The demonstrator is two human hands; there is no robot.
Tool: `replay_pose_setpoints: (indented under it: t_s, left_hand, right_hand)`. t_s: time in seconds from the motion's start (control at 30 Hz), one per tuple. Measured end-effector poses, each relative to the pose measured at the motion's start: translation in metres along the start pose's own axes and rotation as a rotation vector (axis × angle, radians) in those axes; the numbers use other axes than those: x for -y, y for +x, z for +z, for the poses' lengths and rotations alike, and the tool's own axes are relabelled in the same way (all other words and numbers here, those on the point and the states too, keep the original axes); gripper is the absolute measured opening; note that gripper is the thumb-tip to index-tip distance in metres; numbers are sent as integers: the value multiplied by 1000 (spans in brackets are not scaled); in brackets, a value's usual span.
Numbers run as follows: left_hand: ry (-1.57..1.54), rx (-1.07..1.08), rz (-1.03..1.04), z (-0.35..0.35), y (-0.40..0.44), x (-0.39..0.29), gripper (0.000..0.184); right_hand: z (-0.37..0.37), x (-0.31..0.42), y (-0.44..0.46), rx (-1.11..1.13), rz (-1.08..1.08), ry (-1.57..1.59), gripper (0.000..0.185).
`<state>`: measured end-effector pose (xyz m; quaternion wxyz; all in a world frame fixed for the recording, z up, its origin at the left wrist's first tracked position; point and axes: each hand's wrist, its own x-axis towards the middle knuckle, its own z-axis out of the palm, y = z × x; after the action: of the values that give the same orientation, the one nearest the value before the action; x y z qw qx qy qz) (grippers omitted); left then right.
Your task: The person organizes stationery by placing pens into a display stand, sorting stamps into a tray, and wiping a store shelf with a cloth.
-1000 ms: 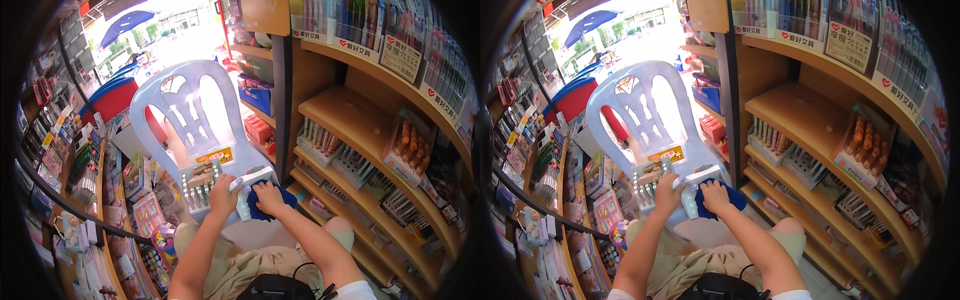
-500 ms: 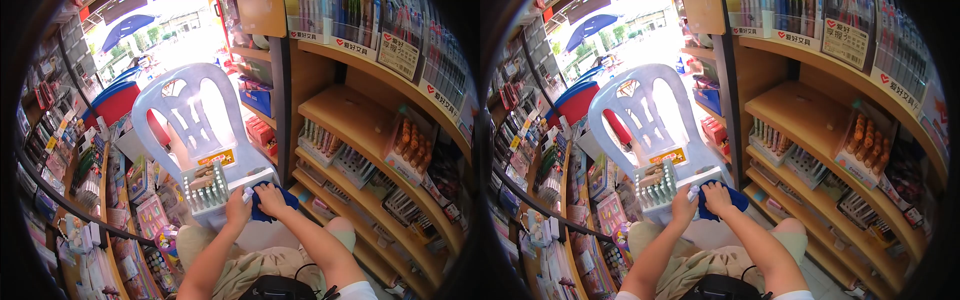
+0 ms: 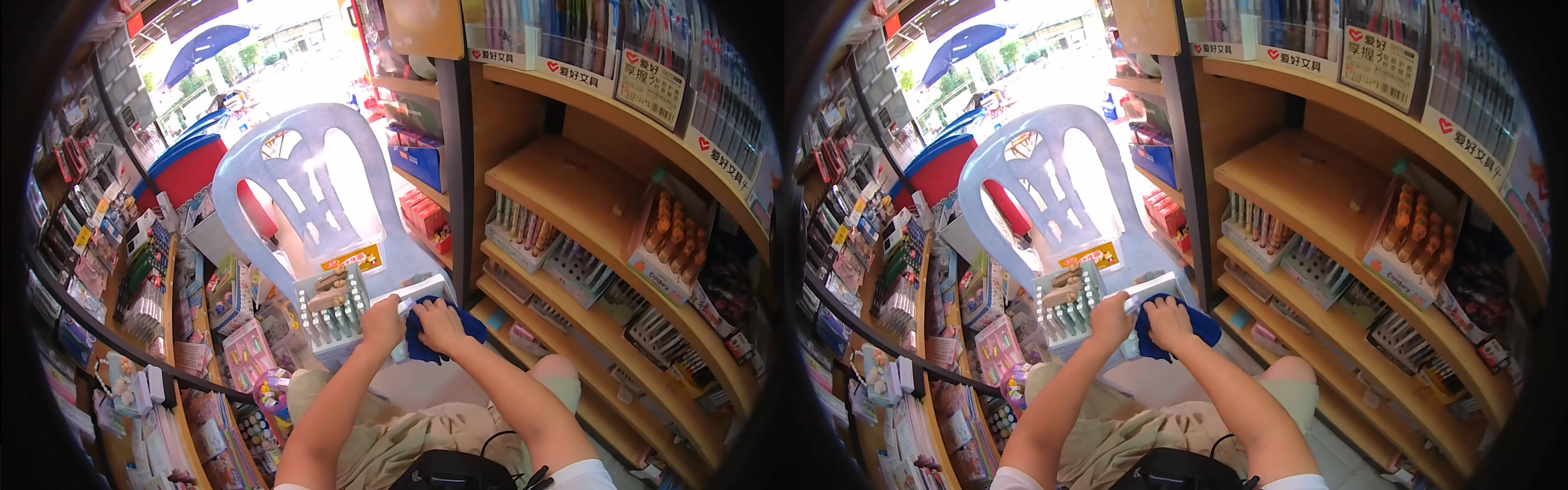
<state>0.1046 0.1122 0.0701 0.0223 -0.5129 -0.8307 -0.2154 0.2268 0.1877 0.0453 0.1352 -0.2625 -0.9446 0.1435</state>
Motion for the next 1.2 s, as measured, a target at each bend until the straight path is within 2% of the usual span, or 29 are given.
replay_pose_setpoints:
  t_s: [0.13, 0.27, 0.37, 0.47, 0.5, 0.57, 0.63, 0.67, 0.7, 0.73, 0.8, 0.87, 0.93, 1.0, 1.07, 1.1, 1.13, 1.2]
  left_hand:
    - [-25, -26, -23, -4, -2, -3, 23]
    - [14, -6, 76, -7, -1, -1, 27]
    - [-8, -88, 206, -43, 8, -19, 24]
    - [-82, -107, 204, -76, 27, -29, 20]
    - [-106, -209, 239, -85, 27, -32, 20]
    - [-497, -27, -8, -82, 27, -18, 18]
    - [-952, 106, -236, -70, 15, -6, 15]
    - [-1046, 130, -313, -68, 7, -4, 15]
    - [-1141, 152, -397, -71, -3, -4, 15]
    - [-1236, 172, -484, -71, -11, -3, 15]
    - [-1264, 167, -493, -66, -22, 4, 18]
    - [-1307, 159, -520, -67, -30, -2, 19]
    - [-1278, 158, -507, -66, -36, -12, 17]
    - [-1200, 171, -476, -57, -39, -25, 15]
    - [-1069, 202, -436, -35, -43, -40, 13]
    - [-727, 89, -246, -13, -51, -45, 12]
    - [-647, 54, -199, -6, -57, -56, 14]
    - [-950, 155, -322, 18, -68, -56, 17]
  right_hand:
    - [1, 0, 2, 0, 4, -12, 49]
    - [3, 0, 4, -2, 3, -43, 46]
    - [4, 0, 8, -10, -20, -50, 38]
    - [16, -4, 16, -52, -39, -76, 30]
    - [12, -3, 19, -27, -8, -38, 29]
    - [-2, 0, 24, 19, 60, 44, 27]
    - [-4, -11, 37, -2, 82, 307, 28]
    - [-2, -18, 43, -4, 90, 437, 29]
    - [4, -24, 48, -54, 186, 585, 32]
    - [9, -29, 48, -283, 169, 649, 36]
    - [3, -42, 44, -384, 298, 979, 33]
    - [-43, -31, 19, -270, 438, 1541, 29]
    - [-65, -34, -7, -203, 336, 1845, 25]
    - [-80, -20, -37, -102, 446, 1843, 25]
    - [-42, -21, -62, 41, 295, 1579, 29]
    - [-40, -4, -72, 30, 264, 1444, 31]
    - [-19, -5, -78, -111, 159, 1386, 31]
    - [-1, -16, -88, -175, 271, 1450, 24]
